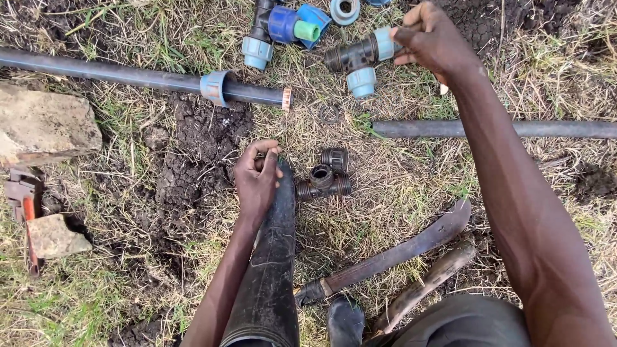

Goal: Assembling and sealing plastic irrigation pipes using fittings and sealant tape in an outdoor setting.

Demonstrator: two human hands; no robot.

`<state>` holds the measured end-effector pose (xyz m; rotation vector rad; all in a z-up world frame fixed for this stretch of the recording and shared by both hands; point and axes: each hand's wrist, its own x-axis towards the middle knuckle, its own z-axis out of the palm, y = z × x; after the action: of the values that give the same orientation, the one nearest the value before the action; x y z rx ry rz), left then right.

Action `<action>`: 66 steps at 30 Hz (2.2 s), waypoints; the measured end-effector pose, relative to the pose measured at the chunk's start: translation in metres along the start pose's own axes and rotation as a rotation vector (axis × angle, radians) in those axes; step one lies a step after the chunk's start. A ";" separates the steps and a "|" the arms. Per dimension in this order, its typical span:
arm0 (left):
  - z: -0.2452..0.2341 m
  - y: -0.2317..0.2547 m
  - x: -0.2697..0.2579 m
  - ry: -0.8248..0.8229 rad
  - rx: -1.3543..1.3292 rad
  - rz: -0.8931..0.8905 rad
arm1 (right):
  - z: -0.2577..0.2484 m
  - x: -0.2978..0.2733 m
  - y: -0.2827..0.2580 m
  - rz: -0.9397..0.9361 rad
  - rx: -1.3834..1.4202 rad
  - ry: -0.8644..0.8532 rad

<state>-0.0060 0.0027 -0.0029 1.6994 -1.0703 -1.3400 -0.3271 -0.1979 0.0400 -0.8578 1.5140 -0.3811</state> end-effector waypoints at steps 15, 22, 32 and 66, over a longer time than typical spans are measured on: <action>0.003 0.009 -0.003 0.067 -0.102 -0.005 | 0.117 -0.028 0.039 -0.659 -1.210 -0.300; -0.001 0.015 0.001 0.034 -0.127 -0.018 | 0.118 -0.057 0.005 -0.663 -1.324 -0.243; 0.010 0.063 -0.007 -0.324 0.068 0.134 | 0.117 -0.117 -0.026 -0.447 -0.862 -0.517; -0.008 0.016 -0.037 -0.536 -0.190 -0.270 | 0.129 -0.144 0.096 -0.415 -0.863 -0.525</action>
<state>-0.0051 0.0305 0.0279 1.4115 -0.9723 -2.0800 -0.2411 0.0000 0.0553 -1.8009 0.9659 0.2363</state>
